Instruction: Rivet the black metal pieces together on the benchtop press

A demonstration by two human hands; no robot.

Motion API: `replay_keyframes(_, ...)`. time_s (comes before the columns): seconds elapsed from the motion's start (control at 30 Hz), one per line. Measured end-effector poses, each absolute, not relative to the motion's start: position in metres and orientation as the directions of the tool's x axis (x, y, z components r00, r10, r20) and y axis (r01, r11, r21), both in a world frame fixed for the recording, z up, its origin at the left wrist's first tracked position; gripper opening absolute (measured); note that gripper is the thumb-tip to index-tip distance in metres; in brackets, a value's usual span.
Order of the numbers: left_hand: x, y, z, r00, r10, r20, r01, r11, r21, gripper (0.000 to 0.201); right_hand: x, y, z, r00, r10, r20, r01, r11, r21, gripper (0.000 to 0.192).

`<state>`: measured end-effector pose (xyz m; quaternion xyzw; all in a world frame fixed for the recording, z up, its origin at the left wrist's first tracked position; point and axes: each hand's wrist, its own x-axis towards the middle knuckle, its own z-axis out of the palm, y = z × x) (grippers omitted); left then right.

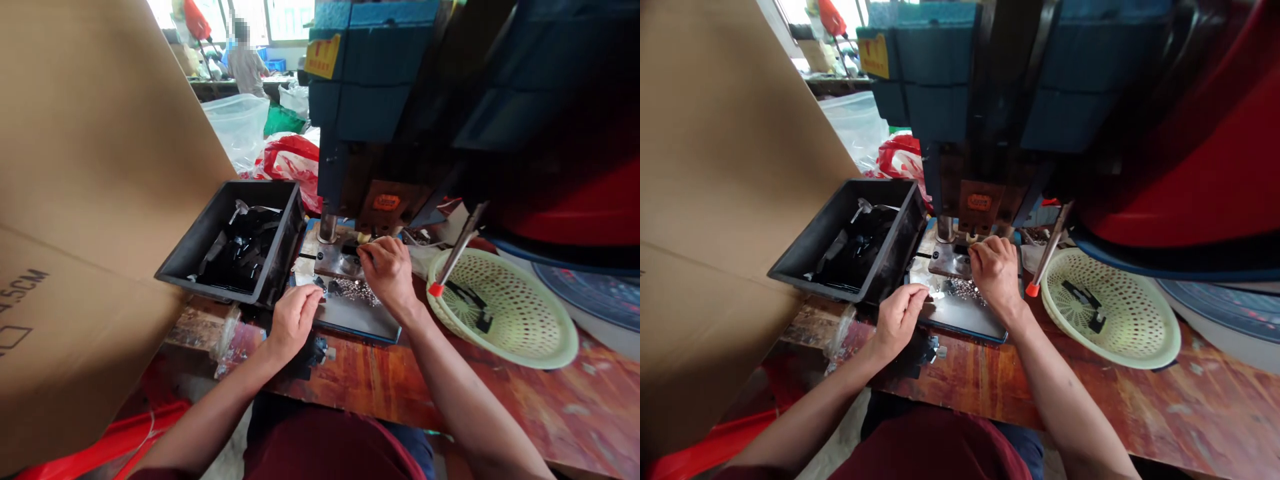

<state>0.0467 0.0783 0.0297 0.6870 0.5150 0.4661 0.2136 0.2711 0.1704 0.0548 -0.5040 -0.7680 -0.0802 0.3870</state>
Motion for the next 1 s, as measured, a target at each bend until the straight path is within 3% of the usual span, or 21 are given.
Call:
replay_keyframes(0.1,0.048,0.079,0.040,-0.062,0.985,0.160,0.271,-0.138,0.953,0.027,0.274,0.167,0.057,-0.297,0.698,0.652,0.847,0.508,-0.157,0.026)
replay_keyframes(0.2,0.047,0.083,0.044,-0.057,0.998,0.000,0.028,0.002,1.000,0.029,0.276,0.163,0.061,-0.391,0.695,0.604,0.852,0.521,-0.048,0.029)
replay_keyframes(0.33,0.048,0.088,0.046,-0.025,0.995,-0.100,-0.136,0.095,0.986,0.031,0.275,0.159,0.066,-0.446,0.705,0.552,0.845,0.535,0.000,0.029)
replay_keyframes(0.53,0.051,0.089,0.050,-0.002,0.992,-0.127,-0.177,0.125,0.976,0.032,0.282,0.163,0.069,-0.463,0.706,0.536,0.823,0.567,-0.036,0.029)
replay_keyframes(0.63,0.051,0.091,0.051,0.002,0.992,-0.123,-0.154,0.122,0.981,0.036,0.286,0.162,0.070,-0.402,0.718,0.568,0.799,0.578,-0.165,0.030)
replay_keyframes(0.77,0.053,0.091,0.057,0.027,0.994,-0.109,-0.140,0.112,0.984,0.040,0.283,0.139,0.073,-0.133,0.783,0.607,0.707,0.504,-0.495,0.026)
replay_keyframes(0.83,0.056,0.090,0.062,0.100,0.989,-0.113,-0.121,0.125,0.985,0.036,0.276,0.122,0.075,-0.113,0.869,0.483,0.588,0.450,-0.673,0.024)
replay_keyframes(0.9,0.059,0.090,0.066,0.194,0.975,-0.107,-0.070,0.123,0.990,0.029,0.268,0.107,0.076,-0.203,0.927,0.314,0.472,0.374,-0.799,0.024)
replay_keyframes(1.0,0.064,0.092,0.071,0.249,0.965,-0.083,0.006,0.084,0.996,0.025,0.261,0.102,0.076,-0.264,0.938,0.226,0.434,0.325,-0.840,0.025)
